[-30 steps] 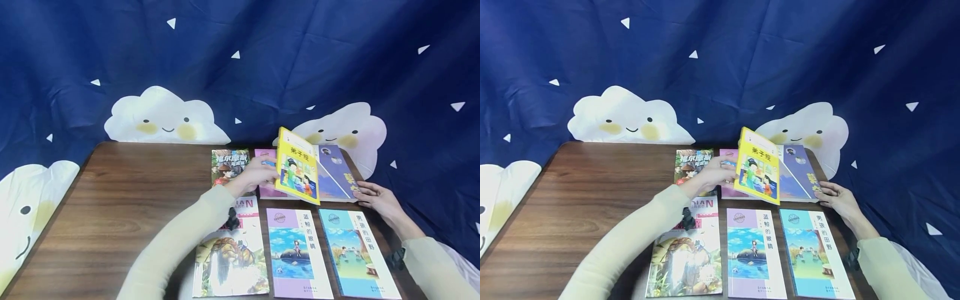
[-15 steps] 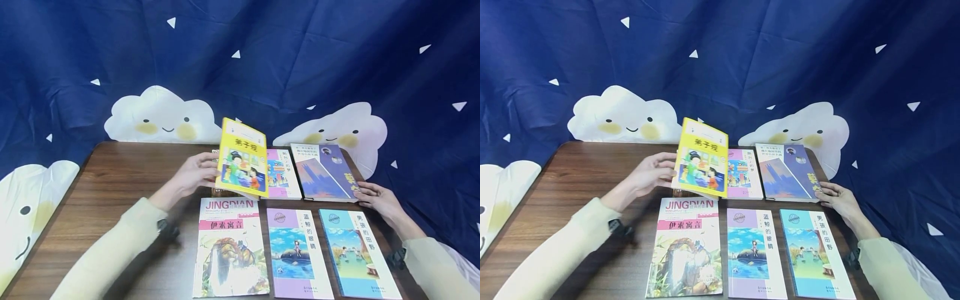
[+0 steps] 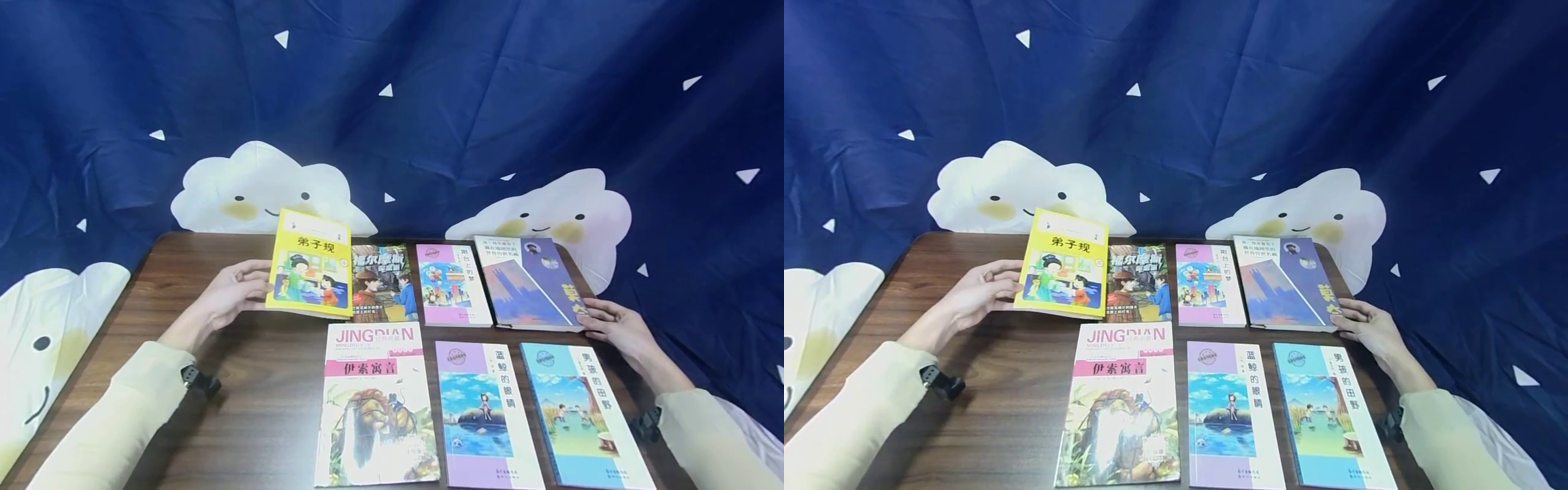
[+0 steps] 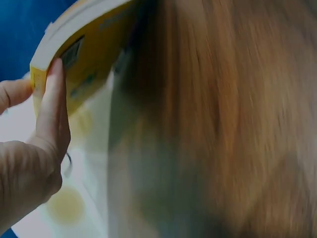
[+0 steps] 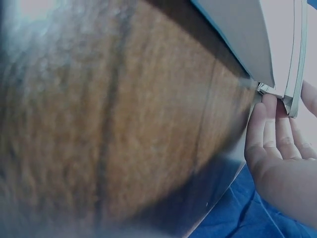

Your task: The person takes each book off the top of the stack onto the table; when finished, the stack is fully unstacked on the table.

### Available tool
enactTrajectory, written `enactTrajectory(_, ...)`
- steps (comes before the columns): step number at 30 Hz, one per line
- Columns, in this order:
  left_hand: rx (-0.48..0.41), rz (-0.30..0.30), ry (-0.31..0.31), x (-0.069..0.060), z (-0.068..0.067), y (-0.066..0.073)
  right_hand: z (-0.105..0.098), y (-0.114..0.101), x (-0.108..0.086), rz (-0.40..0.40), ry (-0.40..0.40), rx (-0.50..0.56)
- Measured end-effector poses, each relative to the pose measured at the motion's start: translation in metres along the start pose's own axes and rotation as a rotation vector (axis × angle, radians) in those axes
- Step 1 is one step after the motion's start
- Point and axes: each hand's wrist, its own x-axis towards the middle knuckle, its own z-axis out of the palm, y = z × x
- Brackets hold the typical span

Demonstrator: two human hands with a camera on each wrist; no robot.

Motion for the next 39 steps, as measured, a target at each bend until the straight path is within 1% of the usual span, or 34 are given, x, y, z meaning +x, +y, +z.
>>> enactTrajectory(4, 0.05, -0.042, 0.002, 0.004, -0.021, -0.01, 0.001, 0.0, 0.0, -0.006, 0.007, -0.016)
enactTrajectory(7, 0.074, -0.074, -0.006, 0.006, -0.031, -0.017, 0.001, 0.0, 0.0, 0.0, 0.01, -0.015)
enactTrajectory(10, 0.078, -0.096, -0.018, 0.009, -0.039, -0.024, 0.001, 0.001, 0.0, 0.01, 0.015, -0.02)
enactTrajectory(11, 0.079, -0.101, -0.024, 0.01, -0.041, -0.025, 0.0, 0.001, 0.0, 0.01, 0.014, -0.039)
enactTrajectory(14, 0.077, -0.104, -0.039, 0.011, -0.044, -0.029, 0.0, 0.002, 0.001, 0.016, 0.016, -0.03)
enactTrajectory(16, 0.077, -0.106, -0.045, 0.011, -0.045, -0.032, -0.001, 0.002, 0.0, 0.014, 0.014, -0.01)
enactTrajectory(18, 0.083, -0.11, -0.044, 0.011, -0.047, -0.036, 0.0, 0.002, 0.0, 0.011, 0.009, 0.035)
enactTrajectory(20, 0.096, -0.117, -0.039, 0.012, -0.048, -0.04, 0.0, 0.002, 0.0, 0.005, 0.005, 0.049)
enactTrajectory(22, 0.124, -0.13, -0.017, 0.013, -0.049, -0.042, -0.001, 0.002, 0.0, 0.005, 0.002, 0.056)
enactTrajectory(25, 0.189, -0.143, 0.028, 0.014, -0.05, -0.042, -0.002, 0.002, 0.0, 0.012, 0.0, 0.052)
enactTrajectory(28, 0.271, -0.14, 0.081, 0.015, -0.047, -0.039, -0.003, 0.002, 0.0, 0.017, 0.005, 0.02)
enactTrajectory(31, 0.344, -0.105, 0.137, 0.014, -0.041, -0.033, -0.003, 0.003, 0.001, 0.016, 0.001, 0.005)
enactTrajectory(33, 0.371, -0.078, 0.176, 0.014, -0.034, -0.027, -0.003, 0.002, 0.002, 0.013, -0.004, 0.006)
enactTrajectory(36, 0.387, -0.045, 0.196, 0.018, -0.016, -0.017, -0.003, 0.002, 0.002, 0.011, -0.008, 0.004)
enactTrajectory(39, 0.343, -0.005, 0.157, 0.028, 0.013, -0.01, -0.003, 0.002, 0.002, 0.008, -0.003, 0.001)
